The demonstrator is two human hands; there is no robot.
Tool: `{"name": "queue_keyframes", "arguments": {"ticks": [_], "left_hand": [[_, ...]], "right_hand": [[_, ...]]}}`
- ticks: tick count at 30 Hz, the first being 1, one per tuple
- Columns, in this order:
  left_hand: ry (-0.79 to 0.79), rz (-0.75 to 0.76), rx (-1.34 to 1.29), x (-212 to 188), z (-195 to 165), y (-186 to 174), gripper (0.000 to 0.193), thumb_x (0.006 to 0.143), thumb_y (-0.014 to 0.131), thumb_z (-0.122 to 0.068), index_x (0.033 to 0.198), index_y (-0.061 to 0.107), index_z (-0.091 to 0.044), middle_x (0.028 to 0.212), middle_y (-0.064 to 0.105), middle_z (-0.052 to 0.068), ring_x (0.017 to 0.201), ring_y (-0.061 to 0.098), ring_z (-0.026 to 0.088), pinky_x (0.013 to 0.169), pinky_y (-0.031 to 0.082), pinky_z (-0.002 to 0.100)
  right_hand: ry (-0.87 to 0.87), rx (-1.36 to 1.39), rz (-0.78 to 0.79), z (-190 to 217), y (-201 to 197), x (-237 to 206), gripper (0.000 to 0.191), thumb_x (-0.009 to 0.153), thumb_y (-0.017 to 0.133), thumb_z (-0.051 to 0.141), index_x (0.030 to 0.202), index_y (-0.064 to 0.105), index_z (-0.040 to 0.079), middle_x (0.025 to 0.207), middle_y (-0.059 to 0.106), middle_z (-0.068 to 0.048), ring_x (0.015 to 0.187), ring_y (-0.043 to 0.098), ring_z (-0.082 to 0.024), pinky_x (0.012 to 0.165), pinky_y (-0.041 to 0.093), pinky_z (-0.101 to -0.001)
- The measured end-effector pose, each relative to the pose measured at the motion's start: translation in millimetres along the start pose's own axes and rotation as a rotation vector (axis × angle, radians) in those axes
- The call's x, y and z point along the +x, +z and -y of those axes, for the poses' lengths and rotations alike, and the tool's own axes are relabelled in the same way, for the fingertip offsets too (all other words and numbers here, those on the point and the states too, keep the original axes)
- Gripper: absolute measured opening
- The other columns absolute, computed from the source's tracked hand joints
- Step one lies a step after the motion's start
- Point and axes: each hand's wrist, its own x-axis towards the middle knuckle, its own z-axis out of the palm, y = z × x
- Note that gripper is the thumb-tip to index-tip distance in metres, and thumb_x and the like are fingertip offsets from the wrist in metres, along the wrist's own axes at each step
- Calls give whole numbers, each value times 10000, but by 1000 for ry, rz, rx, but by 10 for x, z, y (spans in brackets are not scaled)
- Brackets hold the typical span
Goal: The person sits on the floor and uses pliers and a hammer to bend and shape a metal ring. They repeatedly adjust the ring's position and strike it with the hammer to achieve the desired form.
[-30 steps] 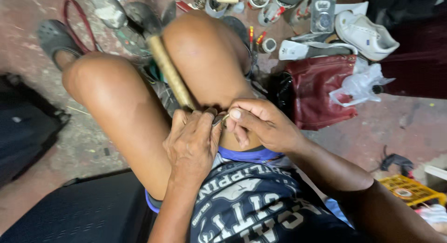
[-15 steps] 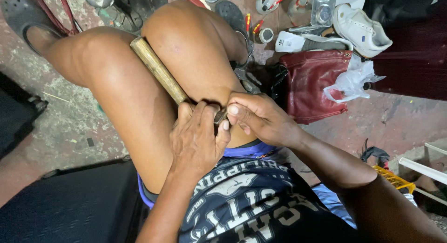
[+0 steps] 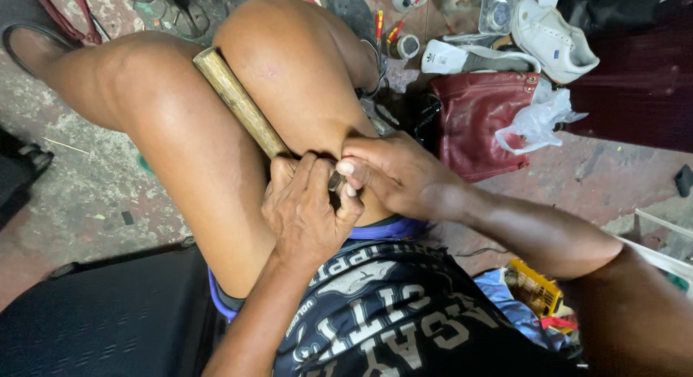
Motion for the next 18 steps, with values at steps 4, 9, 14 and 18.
{"name": "queue_keyframes", "arguments": {"ticks": [4, 9, 14, 18], "left_hand": [[-25, -20, 27, -28, 12, 6, 293, 907, 641, -381, 933, 647, -89, 950, 621, 76, 839, 524, 307, 696, 480, 427], [-8, -8, 28, -38, -3, -85, 295, 922, 614, -375, 933, 624, -81, 952, 605, 90, 863, 527, 321, 735, 489, 436], [31, 90, -42, -7, 12, -218, 290, 925, 588, -347, 989, 595, -64, 939, 593, 119, 866, 527, 334, 737, 486, 460], [92, 135, -154, -13, 65, -309, 227, 967, 570, -244, 1097, 581, -58, 1014, 606, 128, 918, 525, 348, 778, 481, 481]], "right_hand": [[-33, -286, 42, 113, -25, 48, 209, 1013, 583, 190, 928, 599, 0, 762, 634, -213, 750, 664, -388, 628, 480, -459], [106, -356, 96, 234, 23, 85, 196, 973, 618, 207, 927, 596, 17, 751, 644, -210, 660, 675, -357, 598, 489, -471], [-6, -134, 101, 127, -67, 102, 207, 1058, 556, 215, 989, 606, 27, 804, 640, -117, 676, 621, -255, 596, 483, -366], [320, 388, 211, 60, -56, 25, 299, 1090, 472, 244, 929, 606, 30, 697, 507, 11, 574, 517, -98, 558, 455, -281]]}}
